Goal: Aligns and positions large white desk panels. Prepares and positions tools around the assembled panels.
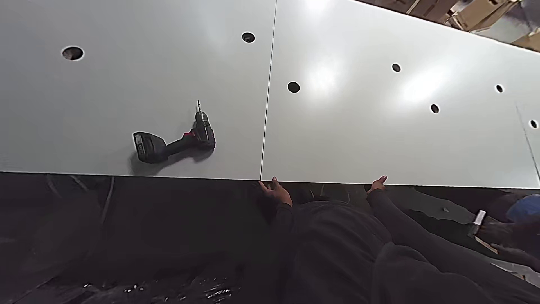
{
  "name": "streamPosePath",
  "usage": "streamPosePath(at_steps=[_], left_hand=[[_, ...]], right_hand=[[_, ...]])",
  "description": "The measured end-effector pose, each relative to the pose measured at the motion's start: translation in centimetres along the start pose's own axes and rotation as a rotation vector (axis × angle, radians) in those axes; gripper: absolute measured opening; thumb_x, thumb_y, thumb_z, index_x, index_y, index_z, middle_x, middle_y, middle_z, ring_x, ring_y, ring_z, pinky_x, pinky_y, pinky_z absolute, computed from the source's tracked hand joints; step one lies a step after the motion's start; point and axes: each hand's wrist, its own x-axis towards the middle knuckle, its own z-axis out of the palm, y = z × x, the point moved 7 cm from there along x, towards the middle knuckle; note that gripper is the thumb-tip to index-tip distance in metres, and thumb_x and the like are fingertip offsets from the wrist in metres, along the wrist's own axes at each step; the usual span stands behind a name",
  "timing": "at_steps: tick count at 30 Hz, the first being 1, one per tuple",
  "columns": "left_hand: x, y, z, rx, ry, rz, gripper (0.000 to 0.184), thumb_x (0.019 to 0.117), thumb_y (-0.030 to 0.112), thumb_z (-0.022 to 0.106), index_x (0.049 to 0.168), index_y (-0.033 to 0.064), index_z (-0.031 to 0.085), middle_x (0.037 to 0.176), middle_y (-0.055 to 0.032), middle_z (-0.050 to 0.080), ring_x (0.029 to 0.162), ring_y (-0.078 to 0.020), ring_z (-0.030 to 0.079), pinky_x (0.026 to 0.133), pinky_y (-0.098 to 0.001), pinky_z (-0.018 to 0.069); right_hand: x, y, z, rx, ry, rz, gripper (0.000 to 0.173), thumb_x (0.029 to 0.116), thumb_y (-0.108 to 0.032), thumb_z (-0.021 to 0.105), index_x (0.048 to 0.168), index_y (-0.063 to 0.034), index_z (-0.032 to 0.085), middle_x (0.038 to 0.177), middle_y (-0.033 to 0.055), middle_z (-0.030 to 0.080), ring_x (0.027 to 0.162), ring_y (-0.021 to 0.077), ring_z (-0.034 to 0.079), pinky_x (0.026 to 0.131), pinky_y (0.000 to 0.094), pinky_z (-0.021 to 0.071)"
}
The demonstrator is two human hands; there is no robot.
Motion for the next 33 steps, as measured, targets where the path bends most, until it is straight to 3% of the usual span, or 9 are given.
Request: streamPosePath(at_steps=[3,6,10,13,16,21,25,28,33], left_hand=[[-0.8,0.2,0.9,0.009,-0.039,-0.064,0.085,0.1050,0.024,0.060,0.165,0.0151,0.000,0.165,-0.0264,0.019,0.133,-0.0428,0.050,0.093,-0.0554,0.0545],[-0.7,0.2,1.0,0.040,-0.064,-0.076,0.083,0.1073,0.026,0.055,0.165,0.0147,-0.005,0.169,-0.0226,0.011,0.136,-0.0390,0.049,0.095,-0.0549,0.0537],[0.5,-0.5,0.9,0.042,-0.028,-0.112,0.078,0.1052,0.023,0.058,0.165,0.0116,0.009,0.165,-0.0232,0.024,0.124,-0.0344,0.059,0.091,-0.0495,0.0563],[0.9,-0.7,0.9,0.000,-0.041,-0.185,0.074,0.1044,0.020,0.059,0.164,0.0110,0.017,0.165,-0.0209,0.026,0.126,-0.0343,0.058,0.093,-0.0521,0.0552],[1.7,-1.7,1.1,-0.023,0.003,-0.071,0.072,0.1031,0.015,0.060,0.162,0.0034,0.021,0.160,-0.0301,0.029,0.120,-0.0393,0.060,0.084,-0.0528,0.0579],[1.1,-0.6,0.9,-0.017,-0.029,-0.107,0.072,0.1040,0.011,0.058,0.162,0.0013,0.016,0.155,-0.0317,0.036,0.117,-0.0396,0.061,0.088,-0.0508,0.0566],[0.2,0.5,0.9,-0.028,-0.016,-0.126,0.073,0.1036,0.010,0.059,0.162,0.0029,0.015,0.152,-0.0325,0.038,0.112,-0.0406,0.061,0.084,-0.0518,0.0560],[0.4,0.2,0.7,0.003,-0.006,-0.069,0.078,0.1022,0.010,0.062,0.162,0.0055,0.011,0.158,-0.0310,0.030,0.109,-0.0378,0.064,0.081,-0.0495,0.0585],[0.3,0.2,0.5,0.023,0.009,-0.043,0.075,0.1015,0.009,0.063,0.160,0.0045,0.015,0.153,-0.0321,0.035,0.105,-0.0377,0.066,0.078,-0.0485,0.0596]], right_hand=[[0.4,-0.1,0.0,-0.034,0.018,-0.019,0.091,0.1041,-0.070,0.023,0.141,0.0071,0.053,0.141,0.0297,0.056,0.132,0.0369,0.055,0.107,0.0544,0.0444],[0.0,-0.2,0.0,-0.038,0.017,-0.027,0.090,0.1044,-0.070,0.023,0.142,0.0070,0.052,0.142,0.0295,0.055,0.132,0.0368,0.055,0.106,0.0545,0.0447],[-0.2,-0.3,0.0,-0.095,0.023,-0.035,0.091,0.1045,-0.069,0.020,0.140,0.0071,0.054,0.141,0.0291,0.056,0.133,0.0363,0.055,0.108,0.0538,0.0441],[-0.9,-0.5,-0.3,-0.144,0.047,-0.033,0.090,0.1049,-0.069,0.019,0.138,0.0055,0.057,0.140,0.0267,0.059,0.132,0.0344,0.057,0.108,0.0516,0.0449],[0.0,-0.4,0.0,-0.155,0.066,-0.042,0.089,0.1056,-0.067,0.021,0.140,0.0070,0.055,0.142,0.0281,0.057,0.133,0.0351,0.056,0.110,0.0506,0.0442],[-0.5,-0.6,-0.1,-0.185,0.067,-0.024,0.090,0.1050,-0.068,0.021,0.141,0.0073,0.054,0.142,0.0280,0.057,0.134,0.0343,0.056,0.110,0.0500,0.0434],[-0.8,-0.8,-0.3,-0.169,0.063,-0.032,0.091,0.1046,-0.069,0.021,0.137,0.0080,0.057,0.138,0.0301,0.059,0.130,0.0376,0.058,0.106,0.0541,0.0454],[-0.5,-0.7,-0.2,-0.189,0.061,-0.028,0.091,0.1046,-0.069,0.021,0.136,0.0076,0.058,0.138,0.0294,0.059,0.129,0.0371,0.059,0.106,0.0531,0.0458],[-0.2,-0.4,-0.2,-0.187,0.057,-0.011,0.092,0.1041,-0.070,0.022,0.136,0.0079,0.057,0.137,0.0298,0.059,0.129,0.0367,0.059,0.106,0.0525,0.0456]])
